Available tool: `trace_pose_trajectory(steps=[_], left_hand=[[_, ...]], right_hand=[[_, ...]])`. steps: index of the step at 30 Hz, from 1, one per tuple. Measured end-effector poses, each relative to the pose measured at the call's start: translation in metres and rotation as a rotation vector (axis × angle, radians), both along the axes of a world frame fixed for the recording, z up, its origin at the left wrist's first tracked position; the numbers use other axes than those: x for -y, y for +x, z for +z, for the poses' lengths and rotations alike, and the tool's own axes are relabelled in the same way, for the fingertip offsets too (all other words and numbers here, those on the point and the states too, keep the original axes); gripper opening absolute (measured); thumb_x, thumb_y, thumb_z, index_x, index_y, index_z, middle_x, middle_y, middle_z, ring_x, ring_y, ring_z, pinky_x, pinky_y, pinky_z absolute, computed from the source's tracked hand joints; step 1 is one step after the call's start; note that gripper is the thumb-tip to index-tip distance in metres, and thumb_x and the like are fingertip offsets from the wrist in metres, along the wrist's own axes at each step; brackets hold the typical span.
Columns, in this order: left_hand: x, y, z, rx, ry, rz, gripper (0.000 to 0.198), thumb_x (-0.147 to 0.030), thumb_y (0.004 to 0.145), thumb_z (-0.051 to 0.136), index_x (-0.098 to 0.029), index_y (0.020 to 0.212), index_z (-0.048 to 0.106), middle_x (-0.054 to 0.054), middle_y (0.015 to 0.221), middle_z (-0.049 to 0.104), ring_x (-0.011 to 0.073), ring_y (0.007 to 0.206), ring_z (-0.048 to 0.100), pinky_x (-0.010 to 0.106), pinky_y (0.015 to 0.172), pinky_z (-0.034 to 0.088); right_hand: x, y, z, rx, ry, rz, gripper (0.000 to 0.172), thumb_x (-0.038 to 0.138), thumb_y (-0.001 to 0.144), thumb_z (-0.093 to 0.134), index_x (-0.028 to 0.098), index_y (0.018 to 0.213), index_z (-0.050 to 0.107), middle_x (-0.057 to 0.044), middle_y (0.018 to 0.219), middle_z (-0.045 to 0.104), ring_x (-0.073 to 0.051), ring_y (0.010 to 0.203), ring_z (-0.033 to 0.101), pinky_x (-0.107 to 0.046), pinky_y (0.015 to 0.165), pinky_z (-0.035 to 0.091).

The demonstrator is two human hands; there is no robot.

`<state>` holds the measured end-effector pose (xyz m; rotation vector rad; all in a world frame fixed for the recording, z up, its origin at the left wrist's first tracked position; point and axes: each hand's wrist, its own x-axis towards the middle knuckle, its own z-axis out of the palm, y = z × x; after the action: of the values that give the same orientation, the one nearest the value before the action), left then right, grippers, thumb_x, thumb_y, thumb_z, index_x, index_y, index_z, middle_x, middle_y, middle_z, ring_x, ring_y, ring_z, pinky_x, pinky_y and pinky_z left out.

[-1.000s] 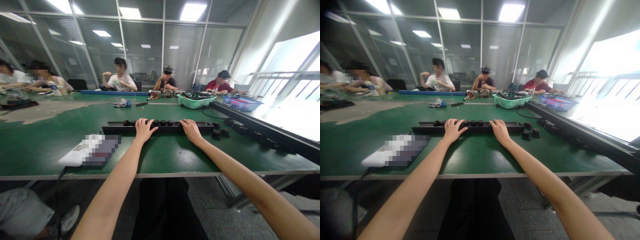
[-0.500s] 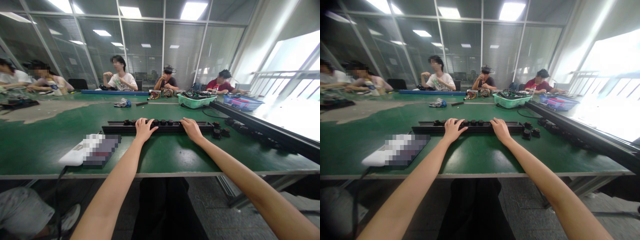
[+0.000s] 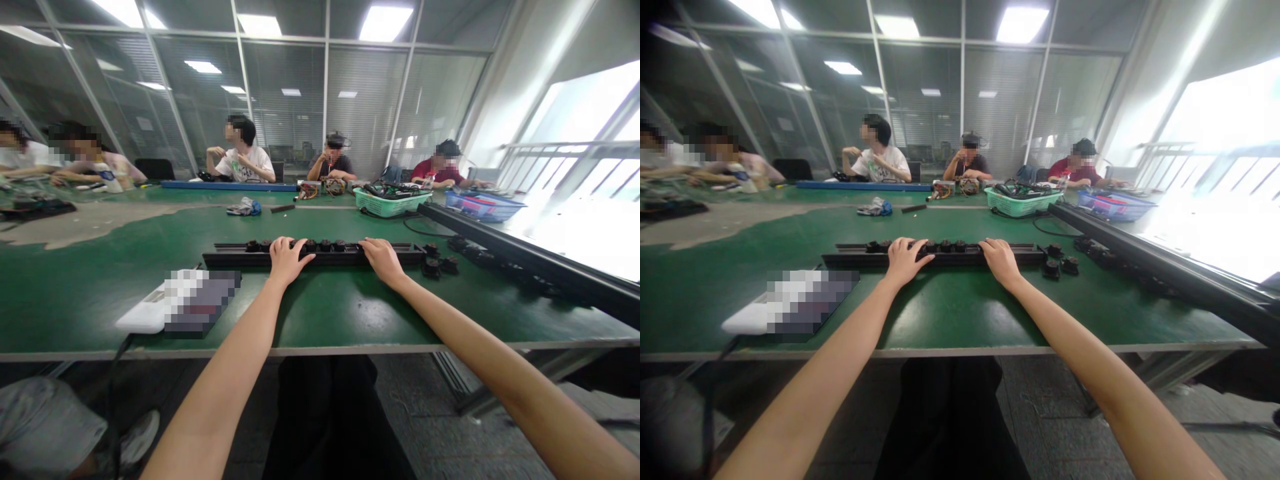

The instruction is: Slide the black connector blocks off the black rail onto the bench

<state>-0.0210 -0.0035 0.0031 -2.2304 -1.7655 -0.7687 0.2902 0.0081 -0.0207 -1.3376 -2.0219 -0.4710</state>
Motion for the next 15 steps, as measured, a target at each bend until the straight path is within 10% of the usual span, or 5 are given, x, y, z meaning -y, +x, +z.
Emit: trace_pose_trajectory(steps=[15], left_hand=[[-0.0015, -0.0016, -0.0018, 0.007, 0.018, -0.009, 0.057, -0.059, 0.103, 0.061, -0.031, 0.152, 0.067, 0.016, 0.147, 0.058, 0.0371, 0.145, 0.042, 0.054, 0.127, 0.030]], right_hand=[[0.0062, -0.0013, 0.0043, -0.028, -0.018, -0.034, 0.038, 0.015, 0.104, 0.049, 0.019, 0.126, 0.081, -0.018, 0.133, 0.078, -0.031, 0.122, 0.072, -0.048, 0.111, 0.053]])
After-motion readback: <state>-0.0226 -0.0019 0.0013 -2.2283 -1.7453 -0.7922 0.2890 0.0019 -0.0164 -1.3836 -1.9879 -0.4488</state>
